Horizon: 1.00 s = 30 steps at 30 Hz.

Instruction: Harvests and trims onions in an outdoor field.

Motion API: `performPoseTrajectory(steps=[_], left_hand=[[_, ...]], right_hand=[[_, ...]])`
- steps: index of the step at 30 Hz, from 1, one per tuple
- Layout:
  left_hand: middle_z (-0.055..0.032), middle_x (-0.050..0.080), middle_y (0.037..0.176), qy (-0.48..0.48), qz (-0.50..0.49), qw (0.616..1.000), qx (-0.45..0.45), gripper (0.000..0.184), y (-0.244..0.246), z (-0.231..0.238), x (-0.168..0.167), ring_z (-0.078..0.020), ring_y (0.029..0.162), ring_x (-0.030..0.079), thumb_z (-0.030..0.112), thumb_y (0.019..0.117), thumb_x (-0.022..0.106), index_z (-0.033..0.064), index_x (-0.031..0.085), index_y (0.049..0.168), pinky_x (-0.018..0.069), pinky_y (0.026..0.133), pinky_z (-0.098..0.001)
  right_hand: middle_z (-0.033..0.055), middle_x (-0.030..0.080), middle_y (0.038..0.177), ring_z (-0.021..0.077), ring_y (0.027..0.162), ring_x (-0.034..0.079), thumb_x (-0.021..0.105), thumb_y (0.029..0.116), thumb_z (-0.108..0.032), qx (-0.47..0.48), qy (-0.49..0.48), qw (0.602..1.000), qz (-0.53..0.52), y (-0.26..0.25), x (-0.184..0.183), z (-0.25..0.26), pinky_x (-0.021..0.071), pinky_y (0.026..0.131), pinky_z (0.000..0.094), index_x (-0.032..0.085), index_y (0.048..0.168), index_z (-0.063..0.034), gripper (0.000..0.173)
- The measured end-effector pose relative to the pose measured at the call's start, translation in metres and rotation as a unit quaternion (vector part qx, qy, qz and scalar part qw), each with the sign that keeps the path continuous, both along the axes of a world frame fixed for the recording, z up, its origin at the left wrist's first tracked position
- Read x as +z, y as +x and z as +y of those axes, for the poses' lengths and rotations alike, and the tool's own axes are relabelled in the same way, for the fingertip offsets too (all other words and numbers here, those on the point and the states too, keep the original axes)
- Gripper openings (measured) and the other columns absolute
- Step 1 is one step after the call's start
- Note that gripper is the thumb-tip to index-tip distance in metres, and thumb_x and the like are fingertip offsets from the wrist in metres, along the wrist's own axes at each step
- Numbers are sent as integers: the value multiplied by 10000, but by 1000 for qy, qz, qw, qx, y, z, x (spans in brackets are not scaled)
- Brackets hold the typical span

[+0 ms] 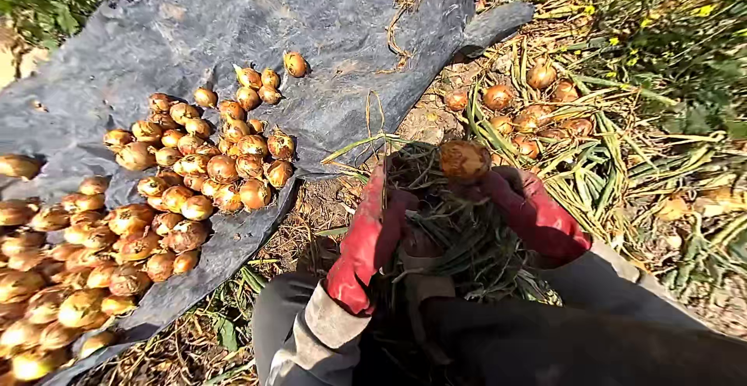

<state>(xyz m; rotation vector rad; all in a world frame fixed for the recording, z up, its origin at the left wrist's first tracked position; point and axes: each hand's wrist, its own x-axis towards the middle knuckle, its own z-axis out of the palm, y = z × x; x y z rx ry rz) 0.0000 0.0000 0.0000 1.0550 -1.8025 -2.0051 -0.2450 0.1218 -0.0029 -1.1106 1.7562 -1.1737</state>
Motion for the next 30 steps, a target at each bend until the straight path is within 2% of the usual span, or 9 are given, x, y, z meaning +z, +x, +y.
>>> performPoseTrajectory(steps=[6, 11, 13, 15, 17, 20, 24, 27, 30], left_hand=[[-90, 676, 1025, 3, 152, 988, -18, 572, -3, 2, 18, -171, 543, 575, 520, 1051, 420, 361, 325, 1592, 522, 439, -310], [-60, 622, 766, -39, 126, 989, 59, 489, 0, 6, 4, -171, 487, 526, 378, 1073, 453, 324, 416, 1558, 491, 422, -321], [-57, 646, 812, -75, 81, 991, 81, 560, -5, 6, -5, -198, 529, 578, 445, 1040, 513, 361, 373, 1576, 533, 447, -366], [-16, 699, 1060, -105, 36, 991, 77, 791, -11, 8, -12, -158, 681, 661, 558, 896, 689, 365, 348, 1583, 599, 559, -377], [21, 727, 1048, -139, 45, 984, 102, 735, -21, 15, -14, -99, 826, 707, 566, 792, 786, 223, 561, 1402, 627, 695, -344], [32, 718, 1152, -173, 66, 976, 117, 577, -23, 18, -26, -83, 1016, 694, 377, 866, 802, 159, 618, 1367, 607, 902, -326], [48, 731, 888, -191, -31, 976, 102, 436, -12, -7, -39, -70, 773, 707, 463, 858, 779, 143, 700, 1144, 628, 731, -312], [-41, 678, 699, -87, -10, 987, 133, 349, 4, -47, -28, -164, 519, 611, 397, 1037, 530, 119, 692, 1173, 535, 473, -325], [-61, 638, 730, 54, 97, 954, 279, 484, 10, -79, -17, -143, 487, 572, 432, 1118, 263, 140, 564, 1359, 515, 429, -277]], right_hand=[[-3, 728, 776, 99, 721, 706, 533, 1027, -523, 205, -5, 956, -210, 26, 25, -2, 611, 674, 279, 730, 870, -176, 428], [-30, 632, 627, 81, 560, 620, 661, 989, -409, 47, -35, 996, 69, 49, 33, -10, 539, 505, 269, 638, 669, -157, 408], [12, 598, 645, 126, 642, 624, 690, 984, -300, 47, -157, 949, 268, 47, 27, -18, 553, 638, 331, 576, 640, -107, 411], [61, 737, 858, 223, 965, 731, 684, 971, -248, 128, -207, 891, 384, 40, 26, -24, 587, 965, 492, 665, 759, -88, 267], [44, 759, 1010, 281, 1118, 695, 680, 902, -273, 210, -120, 865, 440, 47, 20, -26, 549, 962, 556, 739, 938, -141, 149], [47, 715, 818, 265, 857, 720, 656, 946, -274, 271, 61, 860, 427, 60, 9, -31, 582, 775, 523, 728, 865, -140, 173], [133, 707, 846, 368, 837, 707, 630, 989, -221, 221, 280, 837, 416, 42, 22, -55, 562, 702, 592, 724, 988, -112, 145], [160, 723, 964, 394, 955, 705, 533, 1050, -382, 92, 366, 833, 403, -25, -13, -61, 558, 769, 641, 729, 994, -118, 333], [214, 707, 1091, 437, 1068, 674, 579, 1016, -393, -20, 419, 820, 389, -109, -45, -65, 528, 842, 686, 705, 1099, -84, 344]])
